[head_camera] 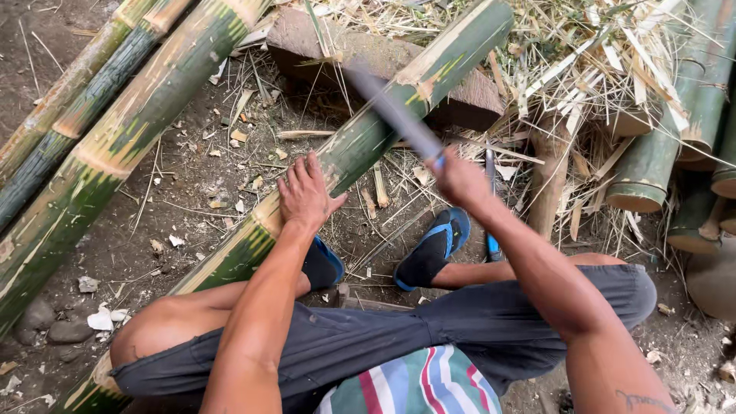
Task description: The person sits on the ground and uses a machete to shave the outer layer of a bamboo pole resting on a wooden block. They repeatedly strike and scrape the bamboo surface, rotating the pole to work on different sides.
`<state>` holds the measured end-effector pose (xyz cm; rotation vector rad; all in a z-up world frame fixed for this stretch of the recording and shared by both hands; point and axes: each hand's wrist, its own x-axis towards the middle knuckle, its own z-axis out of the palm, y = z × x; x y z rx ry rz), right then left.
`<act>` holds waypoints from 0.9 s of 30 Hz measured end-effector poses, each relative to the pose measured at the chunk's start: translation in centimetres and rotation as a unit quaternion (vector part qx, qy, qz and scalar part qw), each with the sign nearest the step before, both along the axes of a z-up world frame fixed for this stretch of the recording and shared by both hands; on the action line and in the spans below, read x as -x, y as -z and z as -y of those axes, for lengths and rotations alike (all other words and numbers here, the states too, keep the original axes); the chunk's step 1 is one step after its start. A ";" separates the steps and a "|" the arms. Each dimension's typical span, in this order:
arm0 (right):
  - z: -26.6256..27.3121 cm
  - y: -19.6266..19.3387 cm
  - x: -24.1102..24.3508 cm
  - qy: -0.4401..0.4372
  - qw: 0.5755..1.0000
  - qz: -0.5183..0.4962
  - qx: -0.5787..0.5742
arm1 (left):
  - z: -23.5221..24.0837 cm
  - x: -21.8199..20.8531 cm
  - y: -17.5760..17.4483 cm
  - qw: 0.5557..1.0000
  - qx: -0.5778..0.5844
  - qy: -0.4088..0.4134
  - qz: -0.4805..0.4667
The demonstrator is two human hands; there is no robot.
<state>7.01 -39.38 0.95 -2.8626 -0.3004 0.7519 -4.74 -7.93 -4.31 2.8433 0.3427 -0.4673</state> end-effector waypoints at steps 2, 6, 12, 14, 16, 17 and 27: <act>-0.9 -0.9 0.6 -0.100 0.995 -0.001 0.024 | 0.0 -0.2 0.3 1.000 -0.008 0.001 0.002; 0.5 -2.1 -0.1 -0.073 0.994 0.066 0.043 | 0.0 0.2 1.0 1.000 0.007 0.003 -0.006; 0.5 -4.2 -1.1 -0.083 0.994 -0.037 0.065 | -0.1 -0.3 0.9 1.000 0.004 -0.001 -0.006; 1.0 -4.5 -1.0 -0.100 0.992 0.019 0.079 | -0.1 0.5 1.1 1.000 0.004 -0.002 0.009; 1.8 -4.7 -2.2 -0.024 0.986 0.158 0.043 | 0.0 0.5 1.2 0.998 0.010 -0.008 0.056; 2.1 -4.8 -3.4 -0.021 0.987 0.150 0.042 | -0.1 -0.2 1.1 0.999 0.016 -0.011 0.039; 8.0 -3.0 -7.6 0.306 0.944 0.094 -0.077 | -0.4 -0.5 1.1 0.999 0.034 -0.004 -0.005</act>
